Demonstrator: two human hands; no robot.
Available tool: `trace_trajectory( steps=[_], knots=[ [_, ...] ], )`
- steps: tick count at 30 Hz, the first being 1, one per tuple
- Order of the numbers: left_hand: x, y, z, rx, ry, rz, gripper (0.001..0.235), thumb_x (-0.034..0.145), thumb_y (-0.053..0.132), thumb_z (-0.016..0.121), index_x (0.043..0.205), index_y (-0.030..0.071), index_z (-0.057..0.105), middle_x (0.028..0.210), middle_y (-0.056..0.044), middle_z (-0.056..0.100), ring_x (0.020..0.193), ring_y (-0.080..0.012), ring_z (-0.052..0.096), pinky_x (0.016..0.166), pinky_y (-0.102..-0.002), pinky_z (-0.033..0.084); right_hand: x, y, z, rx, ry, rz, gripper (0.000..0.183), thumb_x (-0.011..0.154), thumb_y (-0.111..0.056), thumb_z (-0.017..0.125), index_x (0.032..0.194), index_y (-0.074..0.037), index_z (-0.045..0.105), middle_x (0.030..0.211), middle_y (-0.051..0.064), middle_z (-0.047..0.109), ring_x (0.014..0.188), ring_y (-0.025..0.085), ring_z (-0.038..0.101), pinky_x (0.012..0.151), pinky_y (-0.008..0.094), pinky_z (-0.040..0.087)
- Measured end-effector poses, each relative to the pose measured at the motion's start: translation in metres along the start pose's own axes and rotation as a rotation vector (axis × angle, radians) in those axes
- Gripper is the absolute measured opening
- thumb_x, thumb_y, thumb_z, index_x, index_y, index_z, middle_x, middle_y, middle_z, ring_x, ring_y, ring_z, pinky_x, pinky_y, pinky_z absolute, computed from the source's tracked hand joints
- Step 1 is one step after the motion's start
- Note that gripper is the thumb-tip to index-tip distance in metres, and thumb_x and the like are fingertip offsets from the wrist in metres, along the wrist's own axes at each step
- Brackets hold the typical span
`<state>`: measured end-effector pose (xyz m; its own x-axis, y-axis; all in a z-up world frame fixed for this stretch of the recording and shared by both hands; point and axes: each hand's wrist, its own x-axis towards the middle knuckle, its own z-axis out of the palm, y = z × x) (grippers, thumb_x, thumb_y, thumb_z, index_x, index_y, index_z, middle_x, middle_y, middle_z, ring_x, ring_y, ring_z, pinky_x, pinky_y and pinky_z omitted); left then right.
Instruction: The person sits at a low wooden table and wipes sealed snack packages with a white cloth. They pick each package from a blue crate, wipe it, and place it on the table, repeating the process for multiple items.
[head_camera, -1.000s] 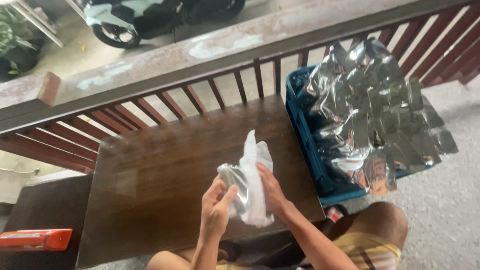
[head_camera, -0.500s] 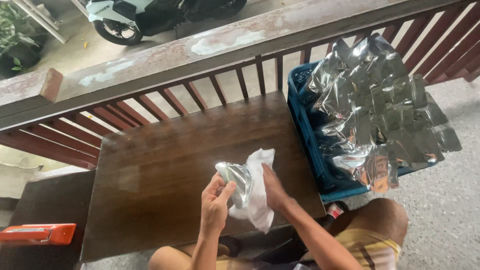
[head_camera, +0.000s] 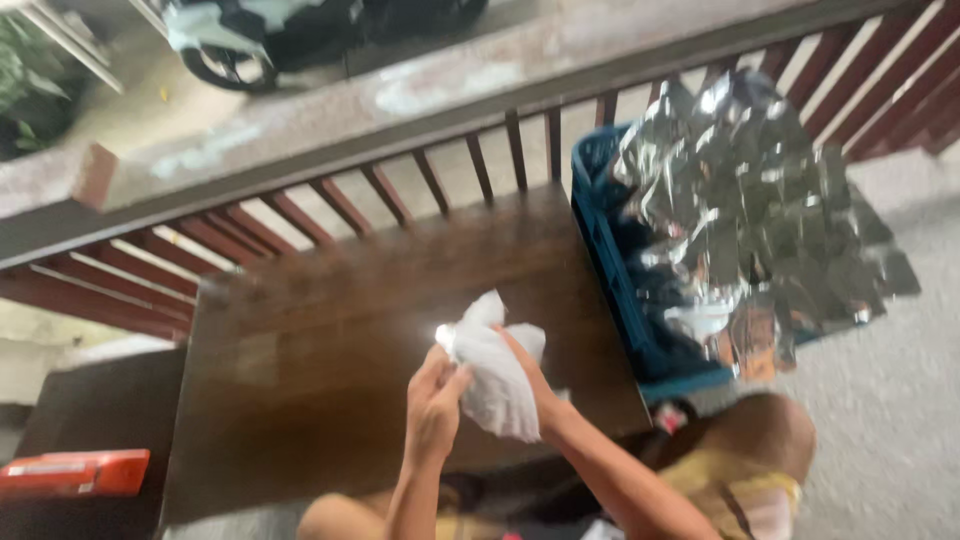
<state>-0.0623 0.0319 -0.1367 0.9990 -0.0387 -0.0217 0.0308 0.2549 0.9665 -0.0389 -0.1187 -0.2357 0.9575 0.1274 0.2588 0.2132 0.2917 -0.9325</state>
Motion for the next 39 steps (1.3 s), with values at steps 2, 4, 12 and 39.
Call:
trace_trajectory(
  steps=[2, 4, 12, 39],
  knots=[
    [-0.01, -0.005, 0.001, -0.005, 0.049, -0.072, 0.032, 0.094, -0.001, 0.052, 0.116, 0.01, 0.073, 0.115, -0.009, 0.072, 0.105, -0.0171, 0.062, 0.097, -0.032, 0.046, -0.001, -0.01, 0.003, -0.89, -0.132, -0.713, 0.042, 0.102, -0.033, 0.06, 0.135, -0.009, 0.057, 0.14, 0.009, 0.059, 0.136, 0.027, 0.054, 0.117, 0.045, 0.042],
    [-0.002, -0.004, 0.001, -0.054, 0.047, -0.034, 0.038, 0.086, -0.004, 0.051, 0.115, 0.008, 0.072, 0.115, -0.006, 0.072, 0.107, -0.0148, 0.065, 0.097, -0.029, 0.047, 0.011, -0.026, -0.003, -0.903, -0.095, -0.689, 0.038, 0.102, -0.027, 0.062, 0.135, -0.009, 0.057, 0.142, 0.011, 0.06, 0.139, 0.028, 0.054, 0.116, 0.042, 0.045],
    [0.0, -0.015, -0.009, 0.037, 0.075, 0.025, 0.022, 0.095, -0.002, 0.057, 0.112, 0.002, 0.071, 0.102, -0.006, 0.071, 0.092, -0.0109, 0.062, 0.085, -0.026, 0.048, 0.012, -0.015, 0.004, -0.28, 0.09, 0.086, 0.039, 0.094, -0.019, 0.059, 0.131, -0.004, 0.061, 0.133, 0.018, 0.063, 0.125, 0.033, 0.059, 0.107, 0.041, 0.048],
    [0.033, -0.065, -0.059, 0.053, 0.093, -0.073, 0.038, 0.096, 0.026, 0.072, 0.119, -0.004, 0.071, 0.099, -0.01, 0.077, 0.084, -0.0155, 0.07, 0.073, -0.03, 0.058, -0.041, 0.008, 0.0, -0.271, -0.225, 0.037, 0.04, 0.097, -0.013, 0.062, 0.135, -0.001, 0.057, 0.13, 0.013, 0.06, 0.119, 0.022, 0.06, 0.101, 0.037, 0.05]
  ],
)
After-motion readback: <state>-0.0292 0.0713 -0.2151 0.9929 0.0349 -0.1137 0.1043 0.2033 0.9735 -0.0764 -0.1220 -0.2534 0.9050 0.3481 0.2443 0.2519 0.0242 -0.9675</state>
